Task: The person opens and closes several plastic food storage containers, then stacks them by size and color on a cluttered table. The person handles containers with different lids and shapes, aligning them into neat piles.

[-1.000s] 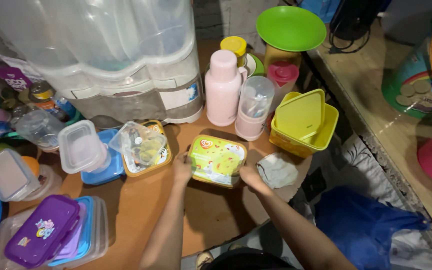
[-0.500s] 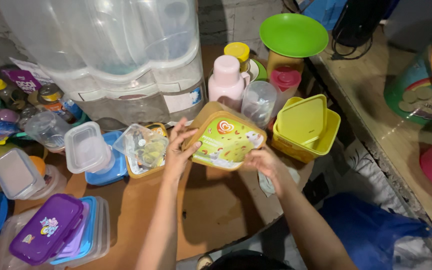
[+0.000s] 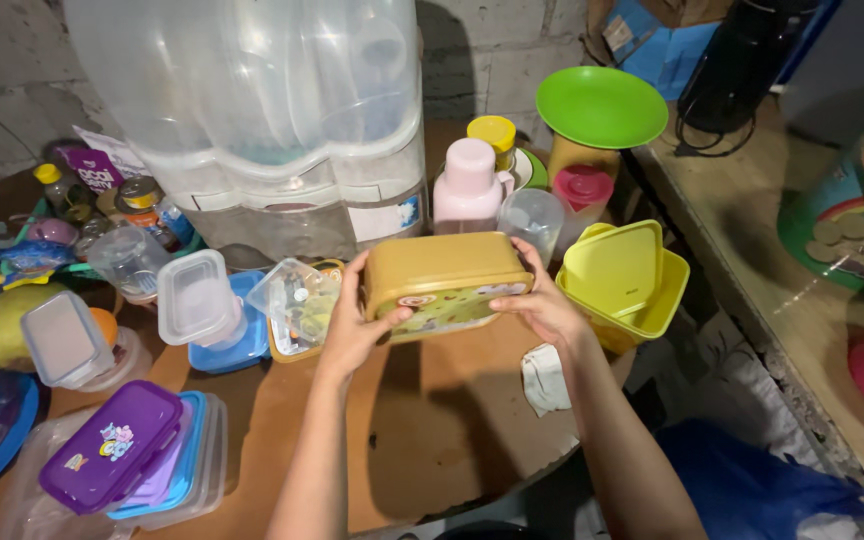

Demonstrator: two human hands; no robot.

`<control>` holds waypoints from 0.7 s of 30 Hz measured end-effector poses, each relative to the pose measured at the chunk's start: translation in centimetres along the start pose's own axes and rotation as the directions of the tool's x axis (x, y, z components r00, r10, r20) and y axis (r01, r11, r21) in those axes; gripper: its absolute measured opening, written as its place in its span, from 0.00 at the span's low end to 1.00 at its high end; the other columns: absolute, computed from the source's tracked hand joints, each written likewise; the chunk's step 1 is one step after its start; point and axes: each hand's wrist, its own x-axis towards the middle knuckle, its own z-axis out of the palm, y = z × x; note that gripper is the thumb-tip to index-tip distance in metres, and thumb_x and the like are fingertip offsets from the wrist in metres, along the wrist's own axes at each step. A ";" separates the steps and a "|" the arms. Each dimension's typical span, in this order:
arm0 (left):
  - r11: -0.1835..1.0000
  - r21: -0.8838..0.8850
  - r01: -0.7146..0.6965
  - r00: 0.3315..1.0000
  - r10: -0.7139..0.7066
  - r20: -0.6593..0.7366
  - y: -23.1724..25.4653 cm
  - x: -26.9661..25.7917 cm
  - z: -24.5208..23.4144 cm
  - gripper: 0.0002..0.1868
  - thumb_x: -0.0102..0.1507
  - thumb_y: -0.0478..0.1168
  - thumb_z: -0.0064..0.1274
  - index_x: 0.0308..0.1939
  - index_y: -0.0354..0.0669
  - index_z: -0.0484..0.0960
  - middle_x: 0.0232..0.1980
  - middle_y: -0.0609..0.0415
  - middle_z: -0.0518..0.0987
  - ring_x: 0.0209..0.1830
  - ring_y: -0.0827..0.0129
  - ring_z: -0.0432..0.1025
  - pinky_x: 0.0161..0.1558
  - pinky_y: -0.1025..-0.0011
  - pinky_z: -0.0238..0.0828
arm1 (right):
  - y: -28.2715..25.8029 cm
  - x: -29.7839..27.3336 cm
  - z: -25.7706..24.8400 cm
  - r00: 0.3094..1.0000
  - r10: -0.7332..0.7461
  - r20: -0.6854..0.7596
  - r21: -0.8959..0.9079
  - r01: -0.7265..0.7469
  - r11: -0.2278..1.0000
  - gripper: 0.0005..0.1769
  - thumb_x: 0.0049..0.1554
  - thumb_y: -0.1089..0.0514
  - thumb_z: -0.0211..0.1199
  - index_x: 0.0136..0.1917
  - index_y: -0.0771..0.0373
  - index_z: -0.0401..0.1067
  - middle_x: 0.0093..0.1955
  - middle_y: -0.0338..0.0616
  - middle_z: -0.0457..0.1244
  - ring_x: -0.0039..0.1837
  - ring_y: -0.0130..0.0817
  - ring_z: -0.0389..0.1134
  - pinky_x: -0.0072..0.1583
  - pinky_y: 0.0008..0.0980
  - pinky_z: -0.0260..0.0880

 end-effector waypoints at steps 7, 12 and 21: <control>0.981 -0.190 0.042 0.982 -0.075 -0.173 -4.8 -1.3 -1.1 0.42 0.57 0.41 0.67 0.72 0.39 0.65 0.66 0.47 0.74 0.67 0.60 0.68 0.66 0.64 0.65 | -2.3 -0.6 2.7 0.997 -0.004 0.071 -0.104 0.012 0.995 0.61 0.42 0.77 0.70 0.82 0.55 0.46 0.78 0.44 0.52 0.77 0.38 0.55 0.72 0.35 0.59; 0.813 -0.557 0.169 0.894 -0.364 -0.262 -8.1 -2.3 -1.4 0.39 0.61 0.48 0.61 0.73 0.41 0.66 0.69 0.49 0.74 0.69 0.62 0.68 0.68 0.62 0.63 | -3.1 -1.0 5.0 0.999 0.003 0.041 -0.193 0.005 0.981 0.61 0.42 0.73 0.71 0.82 0.54 0.45 0.77 0.45 0.53 0.76 0.38 0.57 0.72 0.36 0.59; 0.995 0.036 -0.096 0.975 0.102 -0.198 -1.7 -2.7 -2.5 0.60 0.55 0.54 0.67 0.82 0.45 0.46 0.83 0.45 0.47 0.83 0.54 0.43 0.78 0.60 0.38 | -4.3 -0.5 7.8 0.954 -0.264 0.143 -0.404 0.300 0.864 0.50 0.45 0.67 0.74 0.76 0.59 0.54 0.71 0.46 0.58 0.74 0.37 0.58 0.73 0.34 0.57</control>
